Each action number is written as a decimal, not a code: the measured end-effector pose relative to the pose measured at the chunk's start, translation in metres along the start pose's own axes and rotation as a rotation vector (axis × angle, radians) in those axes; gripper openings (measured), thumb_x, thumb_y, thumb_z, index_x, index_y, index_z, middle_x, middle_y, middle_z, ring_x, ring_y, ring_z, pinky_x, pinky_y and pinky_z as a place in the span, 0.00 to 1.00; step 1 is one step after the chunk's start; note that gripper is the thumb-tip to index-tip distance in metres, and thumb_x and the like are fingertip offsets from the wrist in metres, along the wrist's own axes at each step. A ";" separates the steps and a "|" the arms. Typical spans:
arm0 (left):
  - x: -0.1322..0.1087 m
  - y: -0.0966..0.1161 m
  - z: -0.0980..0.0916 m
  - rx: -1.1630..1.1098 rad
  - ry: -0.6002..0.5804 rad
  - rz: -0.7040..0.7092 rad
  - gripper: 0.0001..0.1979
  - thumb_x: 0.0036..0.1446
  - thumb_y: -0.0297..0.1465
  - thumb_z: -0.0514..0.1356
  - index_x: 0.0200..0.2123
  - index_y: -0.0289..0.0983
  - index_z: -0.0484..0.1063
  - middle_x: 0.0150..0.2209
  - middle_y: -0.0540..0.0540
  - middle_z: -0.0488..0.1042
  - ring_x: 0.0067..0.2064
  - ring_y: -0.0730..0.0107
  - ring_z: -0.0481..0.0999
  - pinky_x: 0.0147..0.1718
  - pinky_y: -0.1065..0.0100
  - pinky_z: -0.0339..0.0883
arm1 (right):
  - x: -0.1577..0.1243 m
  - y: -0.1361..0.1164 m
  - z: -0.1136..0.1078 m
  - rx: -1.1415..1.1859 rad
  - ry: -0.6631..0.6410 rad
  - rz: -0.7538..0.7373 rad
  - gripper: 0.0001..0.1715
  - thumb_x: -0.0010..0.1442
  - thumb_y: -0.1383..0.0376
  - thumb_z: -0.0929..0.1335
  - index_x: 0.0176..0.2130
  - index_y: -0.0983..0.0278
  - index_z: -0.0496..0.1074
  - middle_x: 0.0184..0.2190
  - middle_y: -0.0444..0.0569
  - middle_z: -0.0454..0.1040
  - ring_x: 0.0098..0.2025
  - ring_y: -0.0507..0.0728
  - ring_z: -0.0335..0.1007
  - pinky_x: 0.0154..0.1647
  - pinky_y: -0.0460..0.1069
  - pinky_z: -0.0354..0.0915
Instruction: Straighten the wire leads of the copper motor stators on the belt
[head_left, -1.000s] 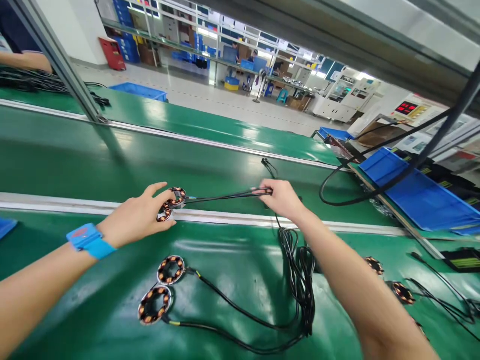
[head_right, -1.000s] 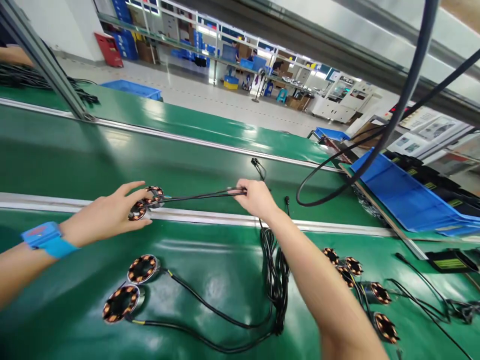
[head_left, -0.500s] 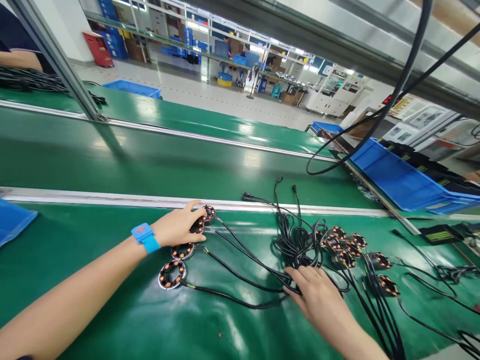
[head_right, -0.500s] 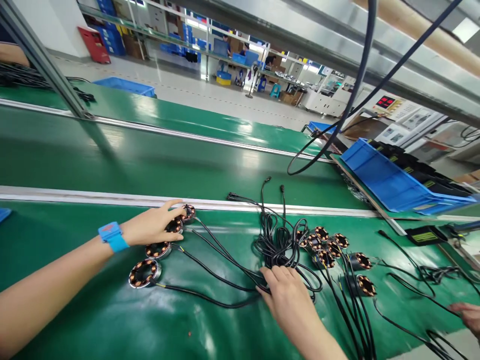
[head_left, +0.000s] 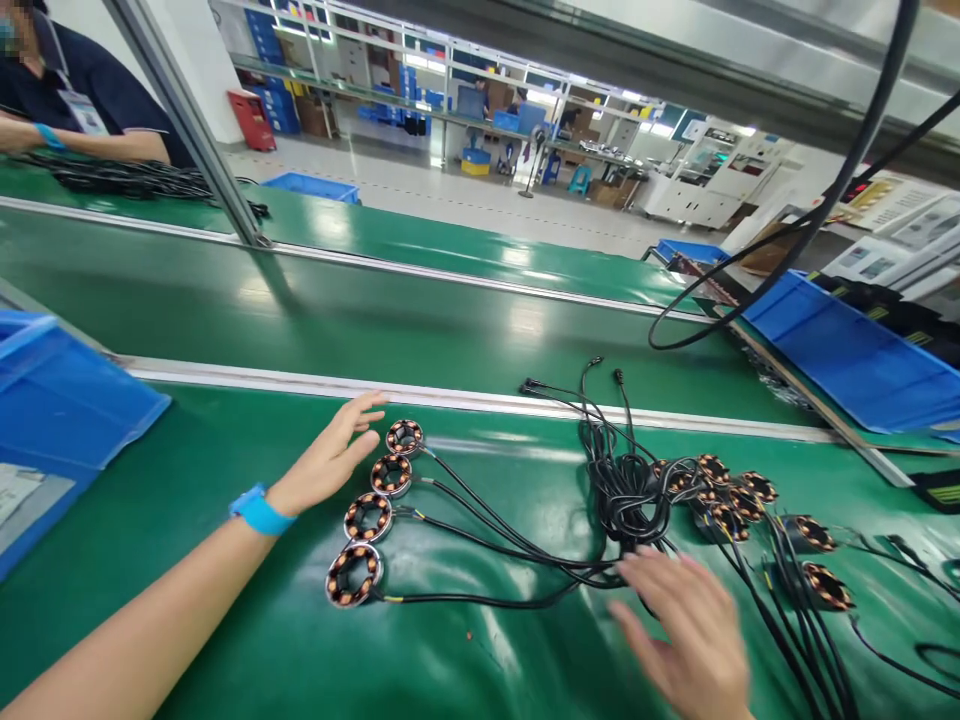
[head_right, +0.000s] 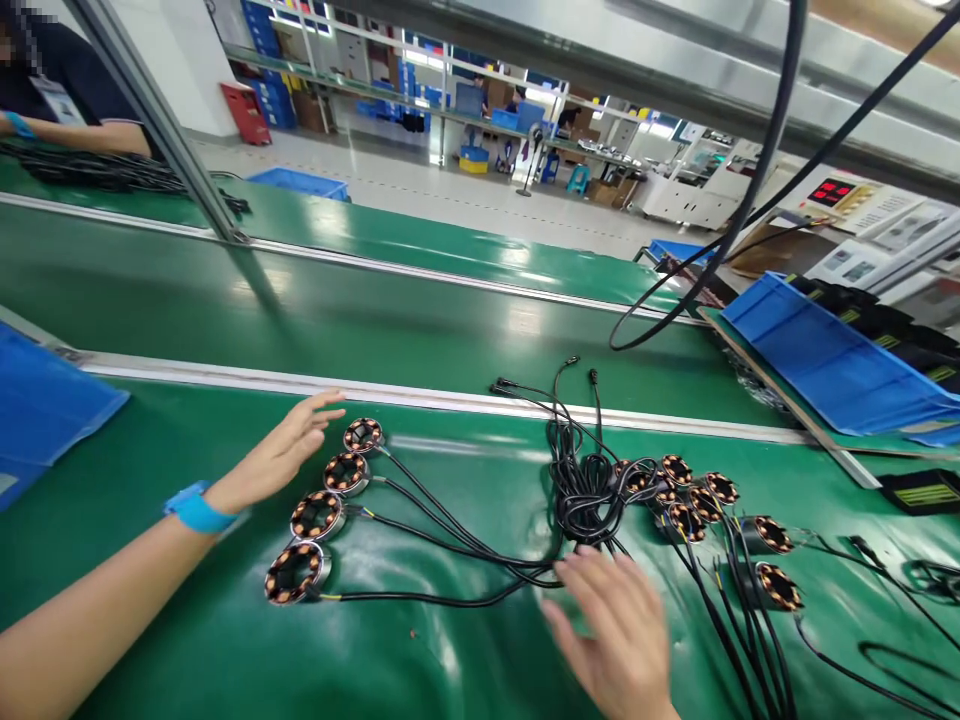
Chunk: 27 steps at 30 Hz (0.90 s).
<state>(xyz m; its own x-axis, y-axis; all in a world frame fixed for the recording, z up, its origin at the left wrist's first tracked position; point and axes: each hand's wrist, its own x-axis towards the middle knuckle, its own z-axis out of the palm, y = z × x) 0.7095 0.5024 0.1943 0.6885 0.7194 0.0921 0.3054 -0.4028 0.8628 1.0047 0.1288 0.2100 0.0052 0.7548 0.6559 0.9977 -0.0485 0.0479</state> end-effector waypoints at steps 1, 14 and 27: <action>0.000 -0.006 0.006 -0.160 0.066 -0.032 0.42 0.62 0.64 0.50 0.69 0.43 0.60 0.74 0.36 0.58 0.72 0.42 0.62 0.71 0.43 0.57 | -0.002 0.004 -0.002 -0.047 0.055 0.147 0.15 0.70 0.59 0.68 0.53 0.63 0.73 0.44 0.54 0.80 0.50 0.62 0.75 0.59 0.59 0.65; 0.013 0.001 0.012 0.230 -0.029 0.317 0.20 0.64 0.51 0.61 0.38 0.41 0.82 0.53 0.41 0.80 0.56 0.56 0.78 0.59 0.55 0.70 | 0.042 0.029 0.011 -0.370 -0.225 0.115 0.19 0.69 0.54 0.68 0.48 0.65 0.80 0.61 0.65 0.73 0.56 0.77 0.73 0.53 0.71 0.70; 0.013 0.009 0.017 0.494 -0.039 0.633 0.17 0.74 0.39 0.54 0.37 0.39 0.79 0.38 0.49 0.81 0.39 0.70 0.78 0.42 0.67 0.66 | 0.137 -0.088 0.130 0.743 -0.407 0.382 0.10 0.70 0.63 0.67 0.45 0.61 0.80 0.32 0.45 0.81 0.32 0.52 0.77 0.36 0.47 0.73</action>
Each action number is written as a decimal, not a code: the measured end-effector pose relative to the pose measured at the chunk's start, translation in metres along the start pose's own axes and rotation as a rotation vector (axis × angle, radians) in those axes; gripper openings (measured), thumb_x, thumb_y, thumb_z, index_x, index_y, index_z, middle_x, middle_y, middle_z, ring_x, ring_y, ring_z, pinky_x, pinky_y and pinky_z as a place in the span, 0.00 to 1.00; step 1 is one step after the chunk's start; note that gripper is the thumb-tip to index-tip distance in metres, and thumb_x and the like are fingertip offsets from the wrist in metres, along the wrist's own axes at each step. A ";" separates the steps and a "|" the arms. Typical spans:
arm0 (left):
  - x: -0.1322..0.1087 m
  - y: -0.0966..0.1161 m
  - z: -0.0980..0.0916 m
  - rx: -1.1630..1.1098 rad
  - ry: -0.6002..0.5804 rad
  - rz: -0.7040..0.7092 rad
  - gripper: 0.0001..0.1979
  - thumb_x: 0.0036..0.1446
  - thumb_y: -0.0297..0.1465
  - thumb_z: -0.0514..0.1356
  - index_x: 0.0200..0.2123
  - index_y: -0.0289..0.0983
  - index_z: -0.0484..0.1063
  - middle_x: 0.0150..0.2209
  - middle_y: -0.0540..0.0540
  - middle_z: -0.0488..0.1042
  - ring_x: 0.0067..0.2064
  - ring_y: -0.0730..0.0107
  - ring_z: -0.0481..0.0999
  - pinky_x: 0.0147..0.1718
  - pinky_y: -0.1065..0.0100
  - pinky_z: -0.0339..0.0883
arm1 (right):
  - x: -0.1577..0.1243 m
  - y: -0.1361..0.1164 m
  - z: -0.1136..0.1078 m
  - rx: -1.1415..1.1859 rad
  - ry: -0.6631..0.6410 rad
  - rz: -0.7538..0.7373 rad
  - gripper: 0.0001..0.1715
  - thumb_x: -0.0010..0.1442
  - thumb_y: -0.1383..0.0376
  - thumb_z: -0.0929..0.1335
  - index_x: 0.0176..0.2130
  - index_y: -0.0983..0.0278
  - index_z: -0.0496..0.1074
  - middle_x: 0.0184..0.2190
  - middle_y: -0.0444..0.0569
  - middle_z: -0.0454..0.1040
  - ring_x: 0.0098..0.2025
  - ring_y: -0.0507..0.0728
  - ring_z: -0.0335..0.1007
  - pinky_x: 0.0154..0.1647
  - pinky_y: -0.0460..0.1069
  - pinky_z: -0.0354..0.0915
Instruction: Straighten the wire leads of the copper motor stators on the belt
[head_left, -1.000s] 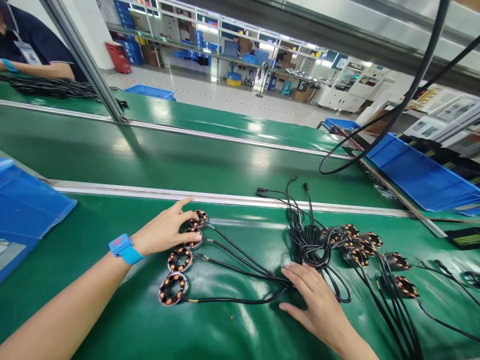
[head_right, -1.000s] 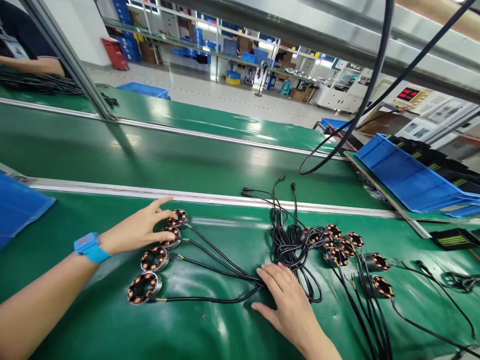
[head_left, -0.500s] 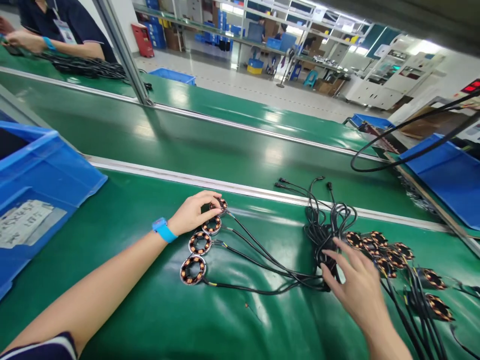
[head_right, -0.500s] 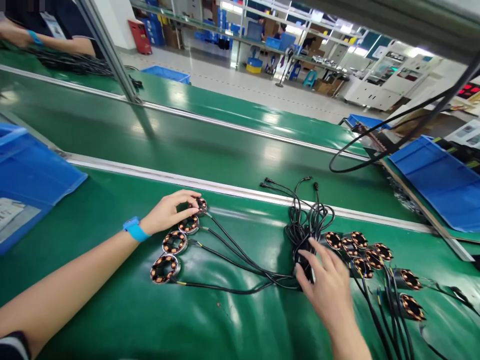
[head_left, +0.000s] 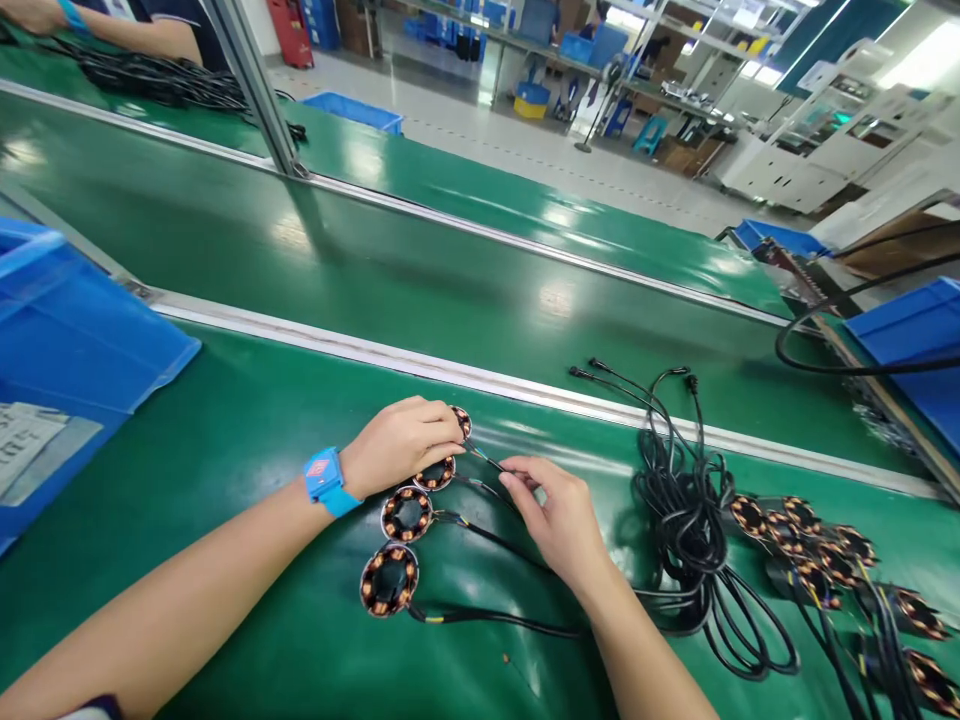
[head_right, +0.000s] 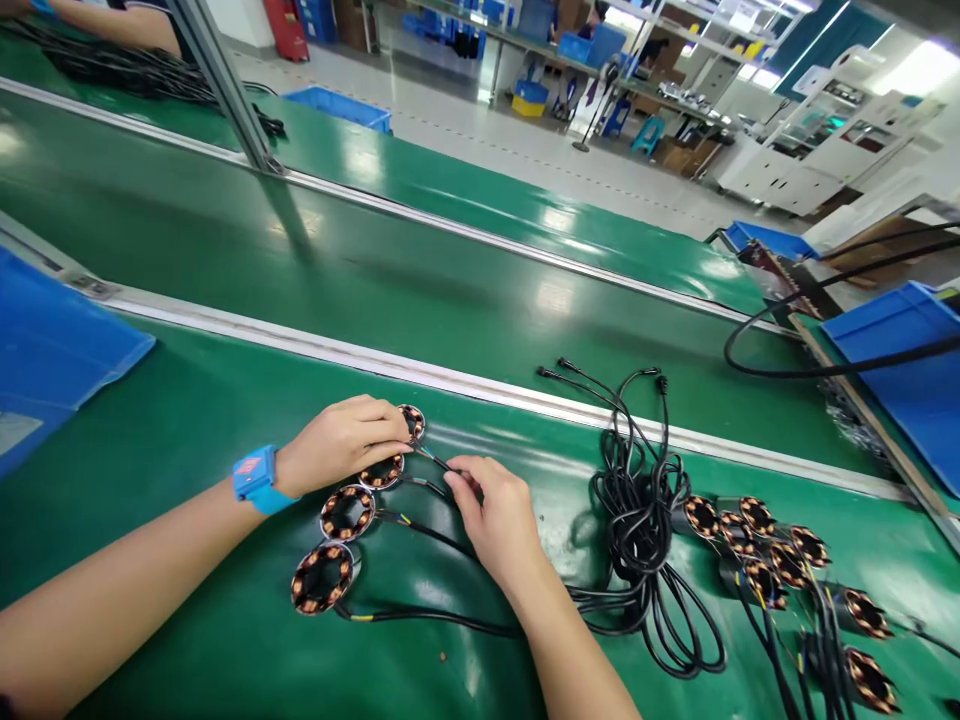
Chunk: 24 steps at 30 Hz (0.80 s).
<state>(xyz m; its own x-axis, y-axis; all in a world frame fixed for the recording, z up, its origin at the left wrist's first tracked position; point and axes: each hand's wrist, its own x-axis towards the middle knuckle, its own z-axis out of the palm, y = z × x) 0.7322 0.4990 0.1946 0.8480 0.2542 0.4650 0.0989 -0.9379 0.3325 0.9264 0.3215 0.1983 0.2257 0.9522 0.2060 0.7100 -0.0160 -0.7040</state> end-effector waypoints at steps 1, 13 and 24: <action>0.000 0.000 0.000 0.006 0.006 0.024 0.17 0.74 0.38 0.54 0.37 0.39 0.79 0.38 0.49 0.81 0.39 0.71 0.78 0.41 0.67 0.66 | -0.001 0.002 -0.002 0.004 0.030 -0.026 0.11 0.70 0.63 0.67 0.45 0.61 0.80 0.34 0.46 0.81 0.33 0.52 0.77 0.37 0.47 0.73; -0.008 -0.006 -0.004 -0.202 0.129 -0.188 0.10 0.68 0.40 0.63 0.48 0.43 0.79 0.49 0.46 0.79 0.50 0.66 0.79 0.51 0.66 0.73 | -0.015 -0.007 -0.034 -0.455 0.058 -0.227 0.15 0.75 0.59 0.64 0.55 0.59 0.75 0.44 0.50 0.82 0.41 0.58 0.78 0.45 0.55 0.71; 0.000 -0.010 0.016 -0.642 -0.140 -0.583 0.22 0.72 0.42 0.50 0.62 0.40 0.68 0.61 0.44 0.76 0.61 0.59 0.75 0.64 0.59 0.68 | -0.108 0.077 -0.103 -0.933 0.101 0.062 0.25 0.74 0.53 0.59 0.61 0.62 0.68 0.63 0.62 0.71 0.47 0.68 0.78 0.42 0.61 0.73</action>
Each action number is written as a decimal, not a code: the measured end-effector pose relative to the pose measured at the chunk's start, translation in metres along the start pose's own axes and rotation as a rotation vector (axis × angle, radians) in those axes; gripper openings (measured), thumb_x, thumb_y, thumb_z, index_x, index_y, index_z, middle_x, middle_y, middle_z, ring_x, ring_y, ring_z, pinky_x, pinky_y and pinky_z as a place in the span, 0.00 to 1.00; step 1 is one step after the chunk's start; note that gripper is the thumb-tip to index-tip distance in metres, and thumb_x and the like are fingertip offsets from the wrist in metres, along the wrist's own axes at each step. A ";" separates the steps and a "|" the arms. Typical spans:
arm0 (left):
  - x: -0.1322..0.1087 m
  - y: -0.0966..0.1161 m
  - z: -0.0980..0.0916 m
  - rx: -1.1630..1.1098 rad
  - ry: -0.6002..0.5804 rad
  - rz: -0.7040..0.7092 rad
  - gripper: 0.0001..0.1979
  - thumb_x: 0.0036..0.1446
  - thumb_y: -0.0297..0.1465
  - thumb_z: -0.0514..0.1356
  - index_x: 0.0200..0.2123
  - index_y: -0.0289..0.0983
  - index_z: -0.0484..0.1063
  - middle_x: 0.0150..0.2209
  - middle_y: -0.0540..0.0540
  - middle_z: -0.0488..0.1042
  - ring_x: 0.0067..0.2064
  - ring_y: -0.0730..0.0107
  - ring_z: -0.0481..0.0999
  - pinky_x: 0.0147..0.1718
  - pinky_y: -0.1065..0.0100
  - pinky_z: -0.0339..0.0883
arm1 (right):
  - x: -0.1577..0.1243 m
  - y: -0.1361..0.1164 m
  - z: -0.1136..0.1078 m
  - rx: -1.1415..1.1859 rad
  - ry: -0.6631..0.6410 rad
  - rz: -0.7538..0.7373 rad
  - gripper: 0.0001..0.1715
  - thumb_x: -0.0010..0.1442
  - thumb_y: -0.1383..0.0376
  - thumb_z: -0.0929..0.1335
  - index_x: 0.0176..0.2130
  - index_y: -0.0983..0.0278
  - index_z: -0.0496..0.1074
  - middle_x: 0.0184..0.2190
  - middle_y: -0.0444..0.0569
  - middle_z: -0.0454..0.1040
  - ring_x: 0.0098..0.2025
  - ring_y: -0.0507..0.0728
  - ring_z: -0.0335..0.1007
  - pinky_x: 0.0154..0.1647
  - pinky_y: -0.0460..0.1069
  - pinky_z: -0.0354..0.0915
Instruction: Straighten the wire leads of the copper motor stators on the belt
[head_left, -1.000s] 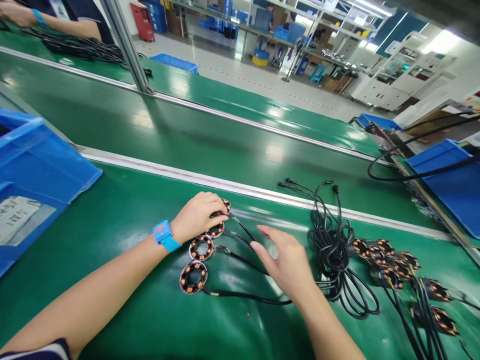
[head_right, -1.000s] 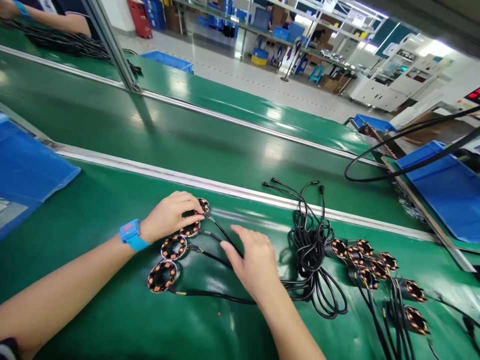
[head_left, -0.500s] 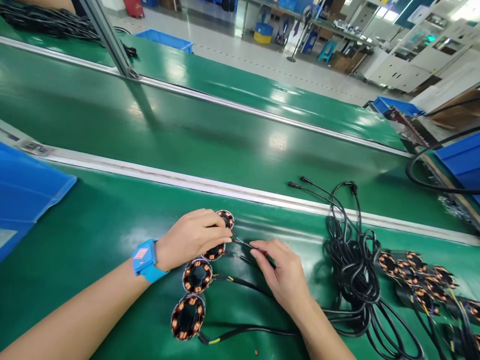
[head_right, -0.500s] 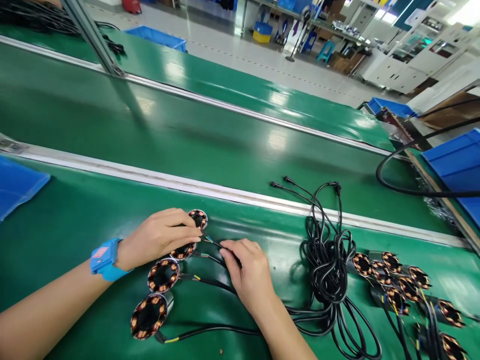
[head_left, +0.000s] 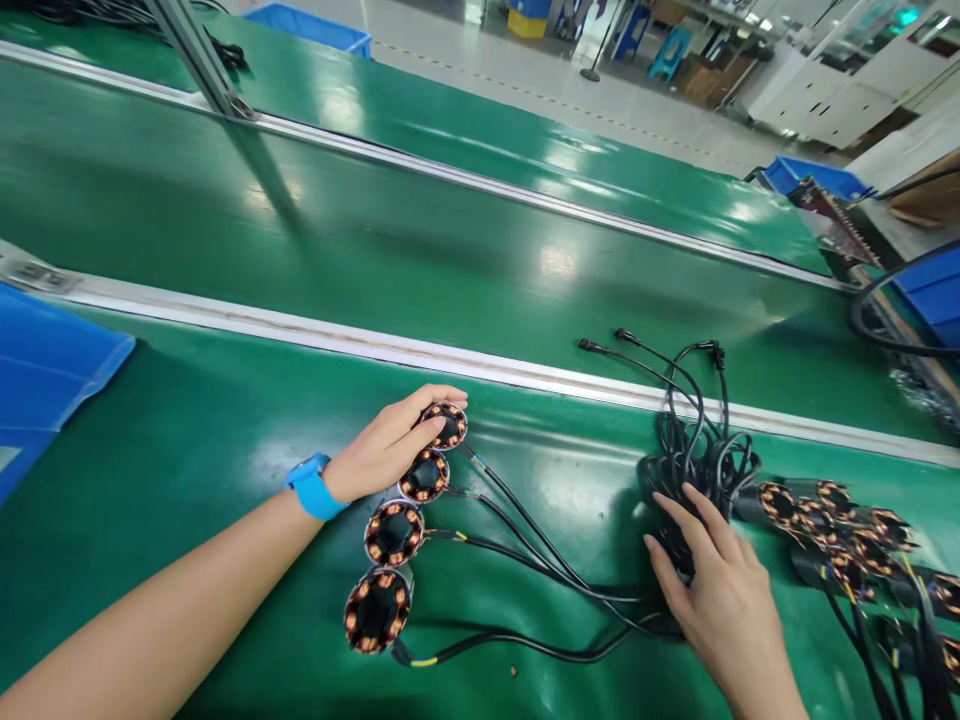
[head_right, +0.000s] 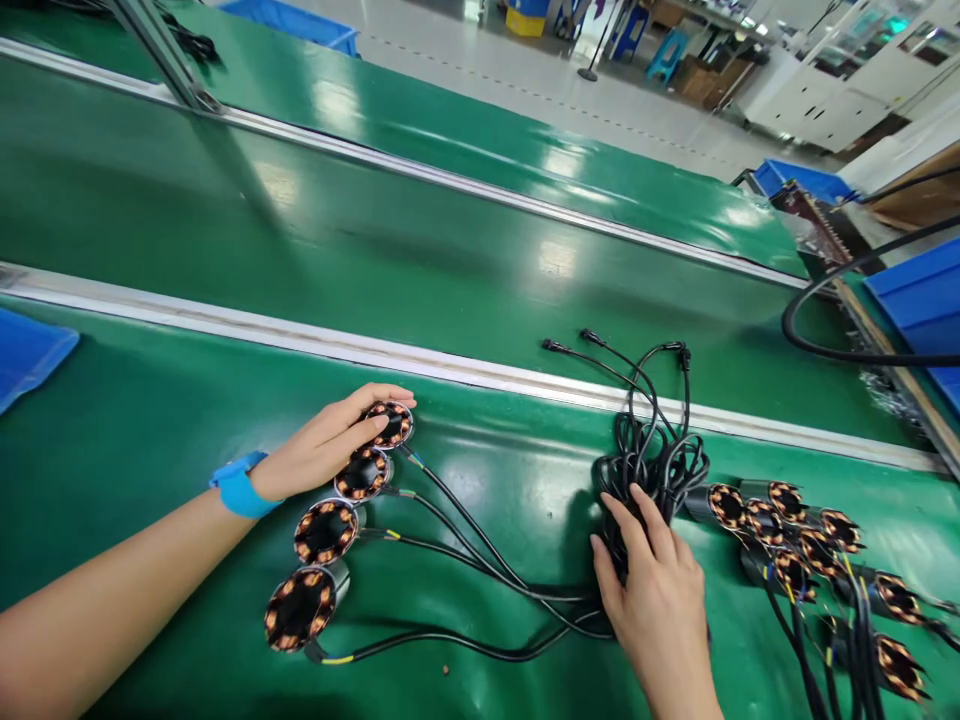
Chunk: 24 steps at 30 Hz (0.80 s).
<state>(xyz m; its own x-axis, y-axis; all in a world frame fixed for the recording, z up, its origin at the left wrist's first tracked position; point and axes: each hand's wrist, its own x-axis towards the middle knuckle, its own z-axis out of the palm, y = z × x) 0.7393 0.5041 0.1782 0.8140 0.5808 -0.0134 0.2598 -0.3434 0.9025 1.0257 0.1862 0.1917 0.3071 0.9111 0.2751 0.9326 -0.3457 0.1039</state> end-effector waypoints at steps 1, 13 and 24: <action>0.000 0.001 0.000 0.013 0.004 0.004 0.21 0.72 0.41 0.49 0.61 0.39 0.69 0.59 0.43 0.77 0.60 0.59 0.76 0.63 0.59 0.69 | -0.003 -0.001 0.006 0.030 -0.009 -0.047 0.22 0.74 0.57 0.59 0.60 0.61 0.69 0.64 0.59 0.71 0.48 0.67 0.78 0.43 0.61 0.73; -0.067 0.009 0.029 -0.476 0.175 -0.122 0.43 0.70 0.57 0.33 0.78 0.39 0.37 0.78 0.44 0.44 0.78 0.59 0.45 0.77 0.51 0.44 | -0.032 -0.059 -0.022 0.093 -0.080 -0.479 0.42 0.74 0.43 0.57 0.70 0.71 0.60 0.56 0.60 0.77 0.59 0.67 0.72 0.71 0.64 0.48; -0.061 0.022 0.075 -0.553 0.157 -0.075 0.44 0.69 0.60 0.38 0.77 0.39 0.43 0.78 0.44 0.46 0.78 0.58 0.47 0.76 0.51 0.50 | -0.064 -0.019 -0.022 0.038 0.001 -0.375 0.14 0.76 0.60 0.61 0.43 0.65 0.71 0.32 0.46 0.74 0.34 0.56 0.73 0.57 0.58 0.61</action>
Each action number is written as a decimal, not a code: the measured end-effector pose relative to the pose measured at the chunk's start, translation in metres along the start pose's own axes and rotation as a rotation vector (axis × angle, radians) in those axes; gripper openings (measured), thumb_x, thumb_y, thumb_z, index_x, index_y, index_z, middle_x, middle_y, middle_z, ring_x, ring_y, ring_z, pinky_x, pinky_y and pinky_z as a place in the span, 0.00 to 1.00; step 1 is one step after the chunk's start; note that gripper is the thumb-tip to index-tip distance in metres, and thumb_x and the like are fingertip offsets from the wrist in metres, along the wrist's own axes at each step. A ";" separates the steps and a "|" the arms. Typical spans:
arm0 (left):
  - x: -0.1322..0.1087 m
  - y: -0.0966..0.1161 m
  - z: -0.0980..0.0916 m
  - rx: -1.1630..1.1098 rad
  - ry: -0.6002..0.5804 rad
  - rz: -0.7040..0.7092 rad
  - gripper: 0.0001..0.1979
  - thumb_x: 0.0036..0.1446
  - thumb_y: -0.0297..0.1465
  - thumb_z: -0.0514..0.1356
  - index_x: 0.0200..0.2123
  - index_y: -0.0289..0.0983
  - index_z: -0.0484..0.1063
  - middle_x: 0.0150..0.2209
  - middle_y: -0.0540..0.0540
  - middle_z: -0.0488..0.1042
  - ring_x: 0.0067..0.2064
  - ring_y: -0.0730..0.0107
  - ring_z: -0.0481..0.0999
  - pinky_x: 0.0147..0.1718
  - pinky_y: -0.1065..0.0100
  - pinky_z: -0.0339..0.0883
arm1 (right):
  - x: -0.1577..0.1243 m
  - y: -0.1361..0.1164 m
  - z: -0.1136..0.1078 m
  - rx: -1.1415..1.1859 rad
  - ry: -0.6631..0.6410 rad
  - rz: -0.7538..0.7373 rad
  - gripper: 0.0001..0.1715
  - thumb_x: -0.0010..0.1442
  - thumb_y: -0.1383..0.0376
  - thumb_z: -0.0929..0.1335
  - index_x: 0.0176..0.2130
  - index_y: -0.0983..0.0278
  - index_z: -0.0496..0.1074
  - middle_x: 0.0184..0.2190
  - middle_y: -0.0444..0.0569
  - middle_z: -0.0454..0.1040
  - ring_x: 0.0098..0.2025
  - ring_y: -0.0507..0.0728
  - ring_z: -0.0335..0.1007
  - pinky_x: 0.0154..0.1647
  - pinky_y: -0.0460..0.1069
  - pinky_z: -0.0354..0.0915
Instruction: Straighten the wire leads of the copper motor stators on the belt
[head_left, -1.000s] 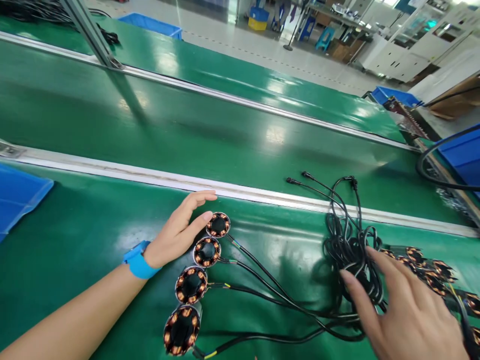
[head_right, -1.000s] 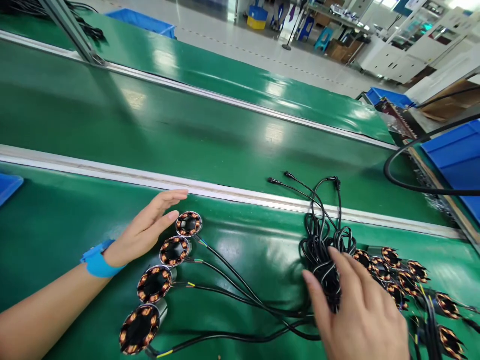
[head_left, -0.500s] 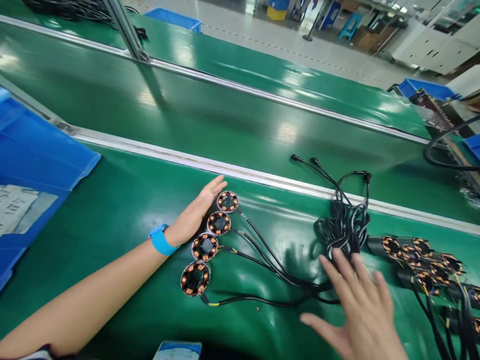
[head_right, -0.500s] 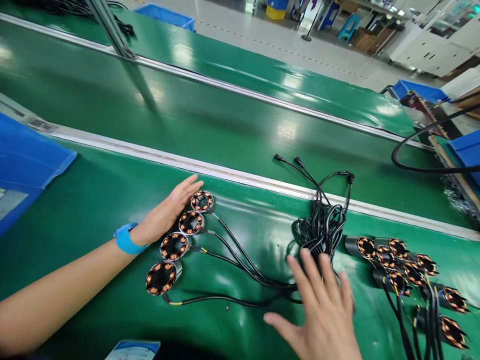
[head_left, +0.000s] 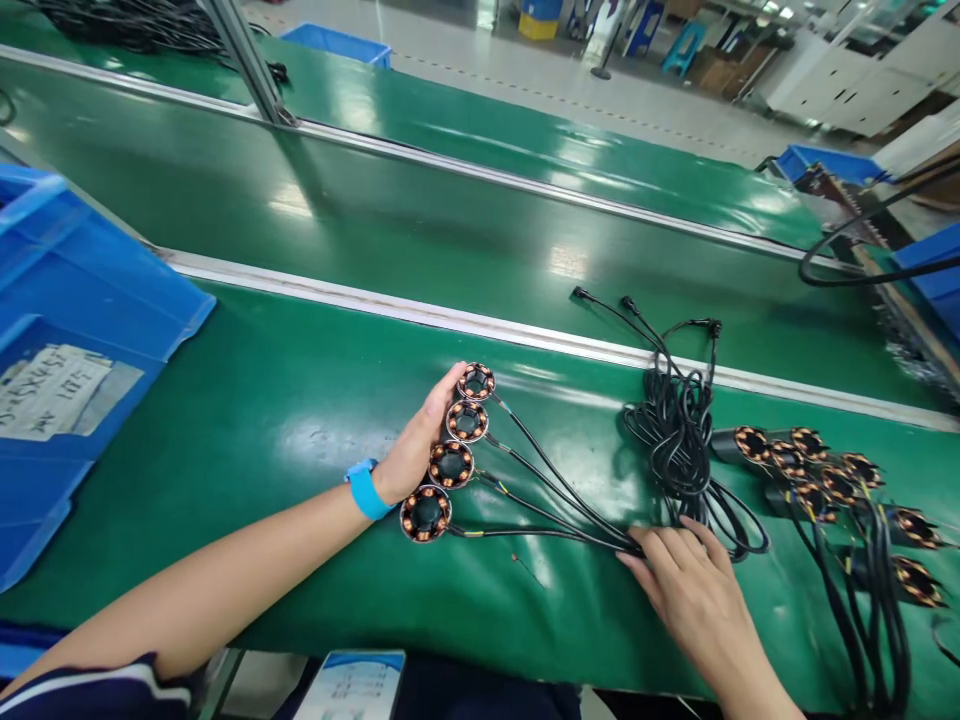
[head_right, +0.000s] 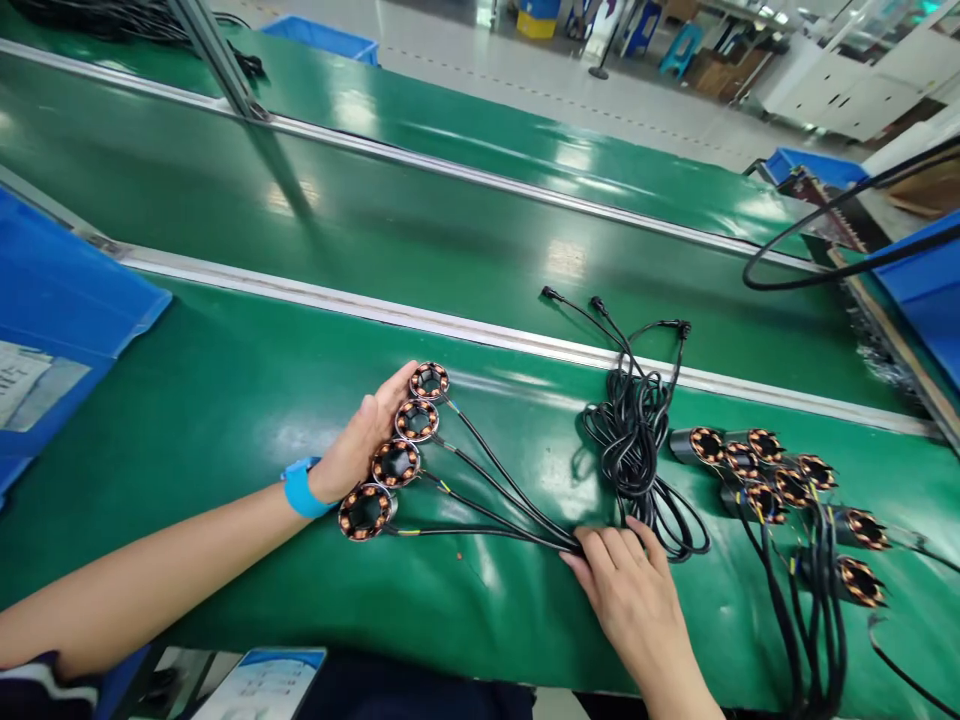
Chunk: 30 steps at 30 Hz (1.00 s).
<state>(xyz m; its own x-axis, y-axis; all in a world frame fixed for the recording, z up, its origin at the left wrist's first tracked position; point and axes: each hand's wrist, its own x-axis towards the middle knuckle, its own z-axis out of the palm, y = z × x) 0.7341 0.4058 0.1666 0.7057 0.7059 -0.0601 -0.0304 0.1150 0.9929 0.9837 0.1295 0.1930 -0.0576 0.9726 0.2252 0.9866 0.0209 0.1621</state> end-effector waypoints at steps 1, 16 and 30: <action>-0.001 -0.003 0.005 0.039 -0.001 0.012 0.43 0.69 0.59 0.37 0.77 0.40 0.44 0.78 0.44 0.46 0.78 0.58 0.47 0.76 0.50 0.51 | -0.004 0.003 0.000 -0.016 -0.006 0.021 0.14 0.76 0.59 0.61 0.42 0.64 0.71 0.32 0.46 0.74 0.34 0.56 0.72 0.58 0.58 0.61; 0.019 0.013 -0.062 0.373 0.253 -0.048 0.38 0.65 0.61 0.49 0.66 0.41 0.66 0.72 0.44 0.63 0.74 0.48 0.56 0.76 0.43 0.43 | -0.018 -0.018 -0.007 0.172 -0.007 0.245 0.25 0.74 0.45 0.59 0.37 0.61 0.67 0.32 0.46 0.71 0.37 0.58 0.72 0.62 0.64 0.68; 0.026 -0.004 -0.082 0.362 0.159 -0.010 0.36 0.57 0.64 0.54 0.57 0.46 0.72 0.65 0.43 0.69 0.65 0.42 0.69 0.72 0.37 0.53 | 0.054 0.071 -0.025 0.675 -0.210 0.894 0.46 0.57 0.72 0.64 0.73 0.64 0.53 0.69 0.58 0.66 0.66 0.60 0.68 0.69 0.58 0.63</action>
<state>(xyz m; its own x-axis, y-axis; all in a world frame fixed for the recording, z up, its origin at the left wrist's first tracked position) 0.6944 0.4805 0.1529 0.5857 0.8085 -0.0569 0.2474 -0.1115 0.9625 1.0471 0.1773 0.2410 0.6713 0.7202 -0.1752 0.5460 -0.6404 -0.5402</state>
